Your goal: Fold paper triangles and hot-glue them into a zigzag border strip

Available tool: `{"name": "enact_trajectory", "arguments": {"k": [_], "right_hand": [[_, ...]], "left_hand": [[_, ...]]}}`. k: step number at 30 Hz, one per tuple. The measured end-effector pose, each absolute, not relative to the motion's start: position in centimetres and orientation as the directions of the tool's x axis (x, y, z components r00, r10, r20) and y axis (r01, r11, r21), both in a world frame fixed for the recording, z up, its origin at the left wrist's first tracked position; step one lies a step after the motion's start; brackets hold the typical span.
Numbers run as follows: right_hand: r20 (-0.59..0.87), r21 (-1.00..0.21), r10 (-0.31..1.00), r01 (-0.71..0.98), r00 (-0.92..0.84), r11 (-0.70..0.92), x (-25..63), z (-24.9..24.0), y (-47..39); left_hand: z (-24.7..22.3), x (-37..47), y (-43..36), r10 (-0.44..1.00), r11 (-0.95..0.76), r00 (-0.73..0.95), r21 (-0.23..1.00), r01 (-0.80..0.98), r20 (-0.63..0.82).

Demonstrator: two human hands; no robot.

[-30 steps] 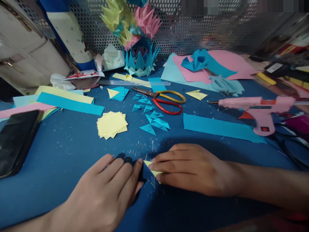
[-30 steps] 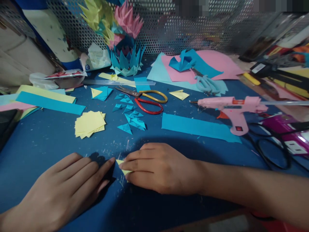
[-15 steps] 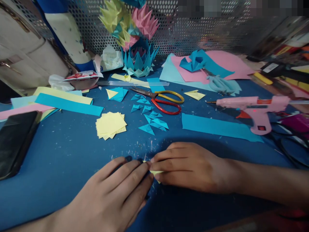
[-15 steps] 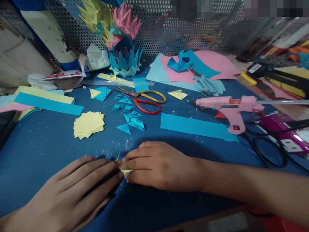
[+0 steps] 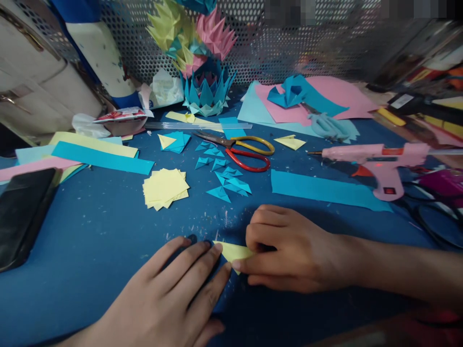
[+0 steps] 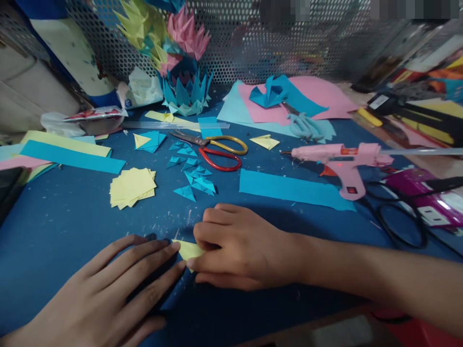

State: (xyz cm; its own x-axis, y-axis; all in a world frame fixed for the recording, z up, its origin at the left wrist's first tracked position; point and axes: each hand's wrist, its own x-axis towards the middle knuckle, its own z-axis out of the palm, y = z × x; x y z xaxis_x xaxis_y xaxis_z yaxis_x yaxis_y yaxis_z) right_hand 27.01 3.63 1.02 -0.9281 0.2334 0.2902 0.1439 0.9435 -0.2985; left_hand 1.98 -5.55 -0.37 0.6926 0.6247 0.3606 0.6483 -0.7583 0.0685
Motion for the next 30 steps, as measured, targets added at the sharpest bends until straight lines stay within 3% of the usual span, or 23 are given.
{"name": "enact_trajectory", "arguments": {"k": [10, 17, 24, 30], "right_hand": [[0.316, -0.312, 0.211, 0.109, -0.925, 0.944, 27.1, 0.6, 3.6], [0.409, -0.225, 0.213, 0.128, -0.887, 0.966, 26.9, 0.3, 3.6], [0.354, -0.057, 0.174, 0.164, -0.919, 0.985, 25.5, 1.0, 3.1], [0.217, -0.093, 0.224, 0.208, -0.95, 0.974, 24.2, 2.4, 3.0]], "left_hand": [[-0.4, 2.0, -5.8, 0.532, -0.825, 0.757, 0.03, 0.565, 0.38], [0.2, 2.0, -5.8, 0.516, -0.832, 0.774, 0.0, 0.555, 0.367], [0.6, 1.9, -5.7, 0.497, -0.85, 0.821, -0.032, 0.525, 0.281], [0.8, 1.8, -5.7, 0.496, -0.852, 0.82, -0.019, 0.523, 0.287]]}}
